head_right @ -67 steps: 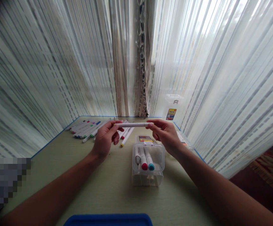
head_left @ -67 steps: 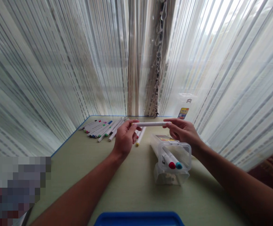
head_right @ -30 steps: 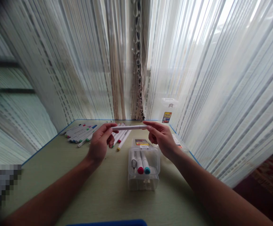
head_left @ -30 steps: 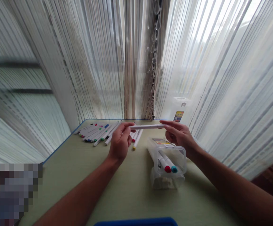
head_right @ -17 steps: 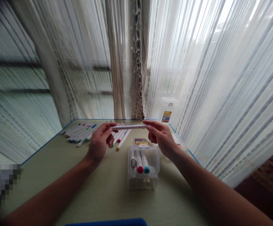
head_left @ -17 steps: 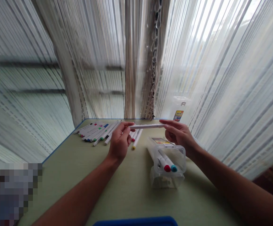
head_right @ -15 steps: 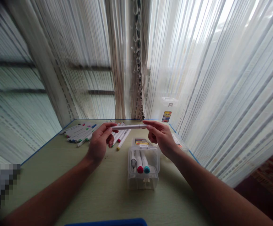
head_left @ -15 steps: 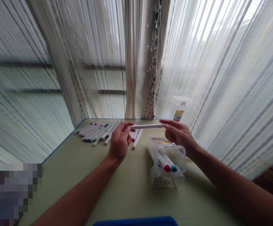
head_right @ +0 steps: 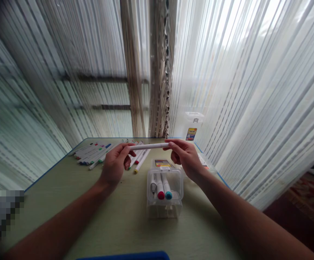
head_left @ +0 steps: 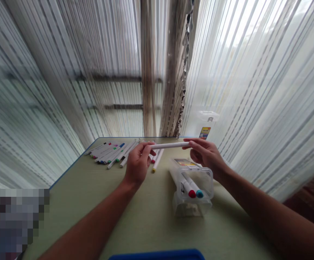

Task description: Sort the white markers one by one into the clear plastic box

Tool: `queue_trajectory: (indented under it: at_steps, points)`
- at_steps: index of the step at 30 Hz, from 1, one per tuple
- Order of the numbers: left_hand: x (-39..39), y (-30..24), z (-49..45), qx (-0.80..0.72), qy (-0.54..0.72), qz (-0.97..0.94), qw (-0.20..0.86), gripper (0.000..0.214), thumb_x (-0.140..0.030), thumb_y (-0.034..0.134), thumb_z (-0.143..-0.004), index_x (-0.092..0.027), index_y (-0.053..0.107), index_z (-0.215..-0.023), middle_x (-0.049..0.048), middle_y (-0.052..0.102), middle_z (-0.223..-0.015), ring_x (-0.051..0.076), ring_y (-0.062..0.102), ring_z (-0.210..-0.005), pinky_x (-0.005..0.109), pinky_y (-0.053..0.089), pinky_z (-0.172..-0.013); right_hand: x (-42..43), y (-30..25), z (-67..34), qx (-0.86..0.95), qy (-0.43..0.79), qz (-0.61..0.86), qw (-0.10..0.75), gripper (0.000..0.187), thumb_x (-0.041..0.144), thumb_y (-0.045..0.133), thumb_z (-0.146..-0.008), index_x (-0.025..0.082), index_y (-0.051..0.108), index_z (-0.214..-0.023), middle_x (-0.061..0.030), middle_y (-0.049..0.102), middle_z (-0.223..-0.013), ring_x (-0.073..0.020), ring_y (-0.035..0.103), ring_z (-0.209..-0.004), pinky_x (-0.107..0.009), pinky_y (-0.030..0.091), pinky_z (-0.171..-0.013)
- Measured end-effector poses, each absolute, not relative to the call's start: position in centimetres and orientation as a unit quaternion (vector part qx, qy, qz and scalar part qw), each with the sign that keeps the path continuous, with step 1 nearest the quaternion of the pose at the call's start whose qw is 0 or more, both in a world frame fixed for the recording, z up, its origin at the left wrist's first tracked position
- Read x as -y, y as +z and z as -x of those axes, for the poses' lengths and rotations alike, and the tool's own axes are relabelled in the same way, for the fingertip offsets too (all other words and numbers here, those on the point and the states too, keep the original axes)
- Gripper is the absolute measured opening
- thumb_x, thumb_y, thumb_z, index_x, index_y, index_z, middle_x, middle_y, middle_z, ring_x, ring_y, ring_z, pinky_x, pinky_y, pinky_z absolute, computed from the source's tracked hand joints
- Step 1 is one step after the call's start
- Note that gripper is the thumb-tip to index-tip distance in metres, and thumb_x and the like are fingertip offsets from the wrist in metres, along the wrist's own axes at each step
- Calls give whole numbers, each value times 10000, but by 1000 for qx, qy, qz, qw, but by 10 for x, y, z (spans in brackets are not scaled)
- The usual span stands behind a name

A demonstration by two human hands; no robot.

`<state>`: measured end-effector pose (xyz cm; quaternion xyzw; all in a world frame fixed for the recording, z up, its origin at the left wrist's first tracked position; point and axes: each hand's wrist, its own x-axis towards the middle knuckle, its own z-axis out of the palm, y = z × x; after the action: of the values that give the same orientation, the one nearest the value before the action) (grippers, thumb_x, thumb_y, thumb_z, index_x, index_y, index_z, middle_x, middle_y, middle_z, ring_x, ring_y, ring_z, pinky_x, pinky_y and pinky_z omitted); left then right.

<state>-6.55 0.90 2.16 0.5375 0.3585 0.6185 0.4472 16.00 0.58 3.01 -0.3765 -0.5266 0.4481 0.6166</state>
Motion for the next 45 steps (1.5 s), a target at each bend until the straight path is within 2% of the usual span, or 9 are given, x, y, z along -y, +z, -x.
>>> queue_trajectory:
  at_steps: [9, 19, 26, 33, 38, 45]
  points:
    - [-11, 21, 65, -358, 624, -535, 444, 255, -337, 630, -857, -122, 657, -991, -17, 618, -685, 31, 400, -389, 175, 315, -369, -8, 29, -162, 540, 444, 373, 610, 330, 420, 791, -777, 159, 758, -977, -68, 739, -767, -49, 416, -392, -223, 229, -371]
    - [-10, 20, 66, -377, 608, -548, 433, 327, -406, 731, -790, -130, 676, -955, -10, 631, -667, 58, 469, -445, 178, 367, -406, -6, 30, -161, 547, 423, 409, 596, 418, 551, 782, -759, 143, 747, -844, -108, 763, -765, -63, 459, -365, -217, 246, -333]
    - [-11, 17, 66, -390, 586, -573, 420, 347, -431, 770, -765, -123, 685, -901, -8, 639, -618, 81, 526, -482, 182, 386, -444, -3, 32, -158, 550, 409, 422, 593, 382, 481, 891, -628, 159, 734, -758, -50, 715, -623, -71, 470, -371, -220, 341, -346]
    - [-10, 15, 66, -383, 576, -589, 418, 363, -409, 836, -692, -134, 666, -856, 7, 681, -678, 120, 625, -580, 205, 469, -530, -2, 31, -156, 568, 388, 419, 592, 438, 505, 914, -565, 165, 700, -741, -23, 686, -598, -76, 481, -399, -216, 361, -352]
    - [-12, 14, 66, -386, 570, -596, 415, 353, -424, 804, -736, -129, 668, -876, 10, 672, -661, 113, 610, -561, 197, 445, -509, -3, 31, -157, 567, 395, 412, 595, 402, 481, 902, -608, 164, 706, -758, -25, 686, -600, -73, 477, -387, -218, 359, -352]
    - [-9, 18, 64, -375, 589, -569, 434, 316, -400, 709, -829, -131, 677, -992, 1, 651, -707, 41, 421, -420, 186, 314, -405, -5, 30, -158, 551, 412, 403, 604, 364, 475, 848, -703, 156, 724, -830, -54, 732, -699, -61, 475, -377, -210, 316, -343]
